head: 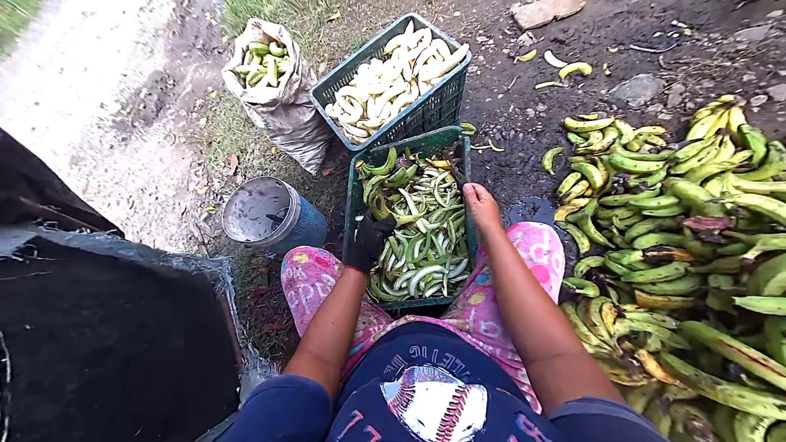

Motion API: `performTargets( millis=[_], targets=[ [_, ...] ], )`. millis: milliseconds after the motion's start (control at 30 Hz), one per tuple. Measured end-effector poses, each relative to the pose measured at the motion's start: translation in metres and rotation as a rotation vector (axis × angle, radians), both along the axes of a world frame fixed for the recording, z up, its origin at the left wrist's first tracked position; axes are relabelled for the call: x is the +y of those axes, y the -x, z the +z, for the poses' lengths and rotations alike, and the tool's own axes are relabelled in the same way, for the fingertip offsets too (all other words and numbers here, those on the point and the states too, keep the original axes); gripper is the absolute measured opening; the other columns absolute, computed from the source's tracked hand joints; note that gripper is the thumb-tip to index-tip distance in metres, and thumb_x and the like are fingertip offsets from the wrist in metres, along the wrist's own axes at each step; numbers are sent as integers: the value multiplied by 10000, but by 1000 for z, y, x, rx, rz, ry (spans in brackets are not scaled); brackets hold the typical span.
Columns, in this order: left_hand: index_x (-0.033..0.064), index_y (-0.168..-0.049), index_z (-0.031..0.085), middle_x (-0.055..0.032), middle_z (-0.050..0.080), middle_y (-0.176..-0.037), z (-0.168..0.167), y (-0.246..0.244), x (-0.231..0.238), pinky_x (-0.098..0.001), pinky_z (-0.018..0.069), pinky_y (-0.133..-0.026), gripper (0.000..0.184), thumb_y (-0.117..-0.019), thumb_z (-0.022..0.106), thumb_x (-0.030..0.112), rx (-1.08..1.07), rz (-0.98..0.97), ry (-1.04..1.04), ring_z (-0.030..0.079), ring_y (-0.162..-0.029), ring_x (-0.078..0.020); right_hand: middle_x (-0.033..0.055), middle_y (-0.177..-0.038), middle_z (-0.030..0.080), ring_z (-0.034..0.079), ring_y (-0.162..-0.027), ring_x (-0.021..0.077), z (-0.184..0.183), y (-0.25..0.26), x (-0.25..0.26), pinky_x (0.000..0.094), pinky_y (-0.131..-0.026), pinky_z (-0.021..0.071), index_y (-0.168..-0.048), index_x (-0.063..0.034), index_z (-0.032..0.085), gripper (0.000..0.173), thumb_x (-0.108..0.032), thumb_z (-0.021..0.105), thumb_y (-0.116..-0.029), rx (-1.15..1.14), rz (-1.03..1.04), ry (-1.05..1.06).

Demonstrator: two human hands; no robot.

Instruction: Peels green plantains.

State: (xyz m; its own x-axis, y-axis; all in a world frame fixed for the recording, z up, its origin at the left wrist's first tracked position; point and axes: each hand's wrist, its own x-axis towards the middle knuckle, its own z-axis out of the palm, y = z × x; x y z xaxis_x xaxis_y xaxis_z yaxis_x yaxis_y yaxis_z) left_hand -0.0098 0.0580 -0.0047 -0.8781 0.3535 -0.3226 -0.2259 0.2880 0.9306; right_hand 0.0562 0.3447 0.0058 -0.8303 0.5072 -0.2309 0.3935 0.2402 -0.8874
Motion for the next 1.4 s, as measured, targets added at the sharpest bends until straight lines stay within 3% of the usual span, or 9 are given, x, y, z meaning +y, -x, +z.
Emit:
performTargets(
  millis=[300, 400, 567, 633, 733, 833, 1033, 1233, 1400],
  targets=[
    [140, -1364, 562, -90, 683, -1147, 36, 2, 4, -447, 566, -832, 551, -883, 772, 306, 230, 136, 15, 665, -977, -195, 176, -998, 704, 695, -909, 315, -19, -42, -94, 547, -890, 546, -1426, -121, 544, 542, -502, 336, -1100, -63, 318, -25],
    [130, -1336, 590, -87, 687, -1112, 35, -1, -3, -425, 576, -787, 527, -870, 797, 265, 297, 170, -53, 666, -925, -182, 183, -909, 689, 689, -843, 332, 18, -34, -100, 554, -851, 551, -1352, -69, 578, 565, -500, 304, -1111, -95, 337, -46],
    [194, -1415, 533, -46, 672, -1228, 24, -9, -19, -412, 573, -885, 662, -835, 830, 317, 378, 249, -119, 660, -1052, -157, 49, -683, 552, 525, -496, 156, 107, -33, -126, 334, -442, 483, -1279, -78, 559, 565, -523, 260, -1099, 602, 230, -61],
    [199, -1425, 528, -36, 663, -1253, 19, -11, -28, -408, 567, -908, 673, -838, 827, 339, 427, 251, -132, 652, -1075, -149, 41, -694, 546, 525, -509, 147, 92, -27, -138, 325, -457, 493, -1299, -90, 547, 591, -555, 248, -1092, 617, 231, -43],
    [161, -1399, 538, -55, 672, -1205, 24, -20, -40, -408, 571, -877, 649, -848, 816, 366, 465, 264, -162, 657, -1032, -153, 132, -766, 621, 615, -648, 278, -8, -32, -144, 504, -644, 541, -1295, -102, 586, 600, -576, 284, -1087, -44, 379, 50],
    [176, -1406, 507, -32, 660, -1204, 41, -17, -55, -378, 580, -838, 594, -895, 757, 346, 386, 160, -390, 651, -1013, -137, 102, -831, 609, 588, -659, 222, -61, -55, -150, 428, -639, 524, -1295, -80, 587, 581, -558, 325, -1092, -388, 414, 211],
    [154, -1369, 532, -30, 669, -1075, 53, 4, -39, -321, 584, -752, 459, -1101, 309, 453, -5, 201, -483, 655, -876, -105, 184, -1191, 691, 668, -1080, 312, -1, -41, -123, 578, -969, 508, -1414, -112, 588, 509, -463, 418, -1087, 28, 466, -20],
    [171, -1391, 547, -59, 650, -1181, 81, -15, -17, -383, 558, -845, 455, -1085, 378, 461, 11, 109, -283, 639, -990, -140, 162, -1166, 690, 657, -1099, 350, 47, -16, -97, 622, -955, 498, -1347, -151, 675, 575, -585, 481, -1024, 215, 641, -458],
    [256, -1357, 533, -20, 641, -1067, 55, -58, 10, -355, 567, -716, 441, -1050, 406, 546, -228, 202, -597, 638, -857, -129, 245, -1205, 661, 621, -1144, 440, 53, 25, -79, 652, -980, 433, -1364, -177, 667, 532, -548, 573, -994, 196, 228, -719]
  ],
)
